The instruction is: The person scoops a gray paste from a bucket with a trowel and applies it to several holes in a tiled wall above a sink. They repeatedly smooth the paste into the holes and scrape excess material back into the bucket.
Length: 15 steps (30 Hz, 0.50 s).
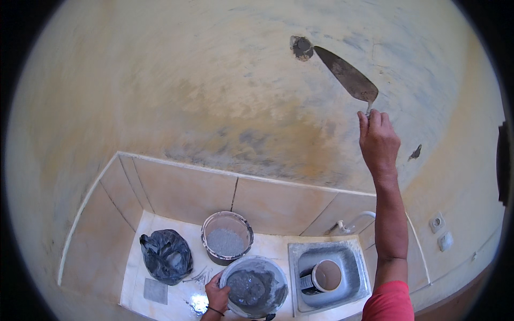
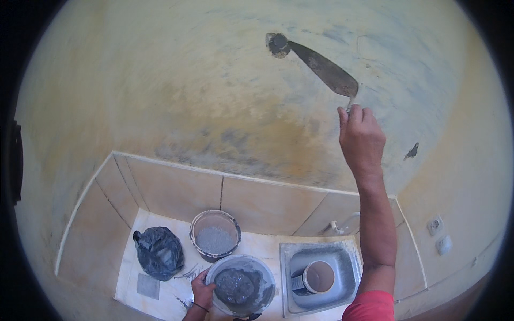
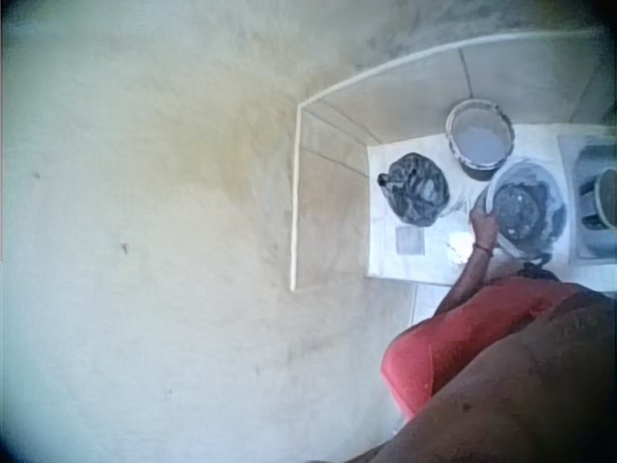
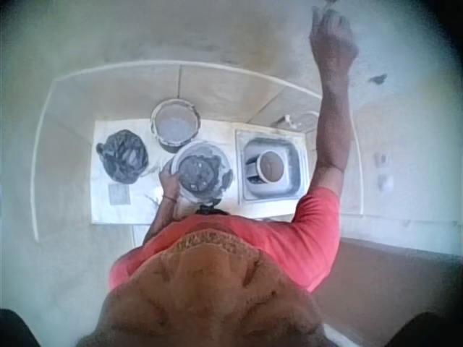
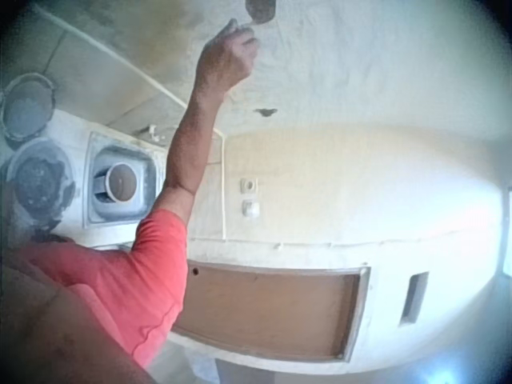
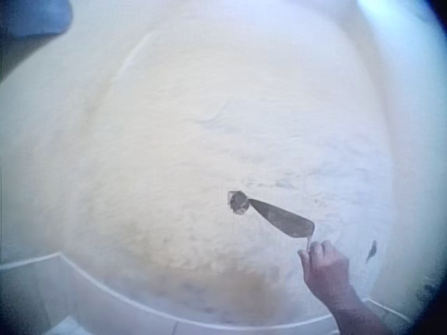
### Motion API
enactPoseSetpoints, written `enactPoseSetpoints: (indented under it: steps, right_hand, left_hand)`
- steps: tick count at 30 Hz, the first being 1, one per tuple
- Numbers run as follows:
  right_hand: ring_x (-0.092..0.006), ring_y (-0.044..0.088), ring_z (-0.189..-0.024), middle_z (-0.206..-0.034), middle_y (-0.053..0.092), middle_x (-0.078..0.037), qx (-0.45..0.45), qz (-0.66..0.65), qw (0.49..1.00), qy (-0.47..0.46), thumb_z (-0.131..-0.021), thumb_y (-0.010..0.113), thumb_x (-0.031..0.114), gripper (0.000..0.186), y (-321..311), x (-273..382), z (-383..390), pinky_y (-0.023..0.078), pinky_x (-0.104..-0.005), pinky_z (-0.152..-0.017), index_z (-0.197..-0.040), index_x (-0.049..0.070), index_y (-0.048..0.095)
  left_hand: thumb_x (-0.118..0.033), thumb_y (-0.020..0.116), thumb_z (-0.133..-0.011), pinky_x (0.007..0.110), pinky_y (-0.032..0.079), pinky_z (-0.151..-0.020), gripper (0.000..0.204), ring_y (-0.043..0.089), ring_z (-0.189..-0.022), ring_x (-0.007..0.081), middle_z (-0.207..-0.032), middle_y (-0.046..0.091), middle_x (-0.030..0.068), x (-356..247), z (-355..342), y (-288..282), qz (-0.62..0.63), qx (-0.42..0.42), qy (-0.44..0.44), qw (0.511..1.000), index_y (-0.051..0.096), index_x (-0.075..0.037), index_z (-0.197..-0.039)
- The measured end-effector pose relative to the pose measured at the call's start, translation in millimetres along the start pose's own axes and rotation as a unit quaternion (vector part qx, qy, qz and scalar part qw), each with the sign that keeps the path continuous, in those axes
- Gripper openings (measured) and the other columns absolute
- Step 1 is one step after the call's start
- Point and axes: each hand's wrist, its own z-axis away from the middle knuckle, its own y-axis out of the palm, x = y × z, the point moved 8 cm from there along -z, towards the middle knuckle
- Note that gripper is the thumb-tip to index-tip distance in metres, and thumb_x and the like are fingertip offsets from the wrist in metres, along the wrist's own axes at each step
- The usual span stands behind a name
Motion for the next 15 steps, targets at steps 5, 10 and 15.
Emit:
enactPoseSetpoints:
  steps: [5, 10, 15]
  right_hand:
    - [-0.0273, 0.062, -0.068, -0.080, 0.056, -0.009, -0.026, 0.022, 0.999, -0.016, -0.097, 0.068, 0.031, 0.025, 2, 9, -2, 0.052, -0.0387, -0.059, -0.092, 0.008, 0.060]
    - [-0.0271, 0.061, -0.068, -0.079, 0.056, -0.009, -0.022, 0.003, 0.999, -0.033, -0.096, 0.069, 0.031, 0.025, 5, 16, -12, 0.050, -0.0389, -0.059, -0.091, 0.008, 0.061]
    - [-0.0280, 0.063, -0.069, -0.080, 0.058, -0.010, 0.003, -0.032, 0.999, -0.030, -0.097, 0.068, 0.031, 0.026, -1, 28, -28, 0.050, -0.0400, -0.060, -0.090, 0.007, 0.061]
  left_hand:
    - [0.018, 0.055, -0.068, 0.032, 0.051, -0.099, 0.062, 0.069, -0.106, 0.0212, -0.119, 0.071, 0.0147, 15, -4, -10, 0.013, 0.000, 0.026, 1.000, 0.061, 0.012, -0.130]
    - [0.019, 0.053, -0.065, 0.033, 0.051, -0.100, 0.064, 0.068, -0.108, 0.0214, -0.119, 0.071, 0.0137, 17, -2, -9, 0.007, -0.006, 0.008, 1.000, 0.062, 0.010, -0.128]
    - [0.020, 0.053, -0.065, 0.033, 0.052, -0.100, 0.065, 0.069, -0.107, 0.0215, -0.119, 0.071, 0.0139, 21, -3, -10, 0.017, -0.006, 0.010, 1.000, 0.062, 0.011, -0.128]
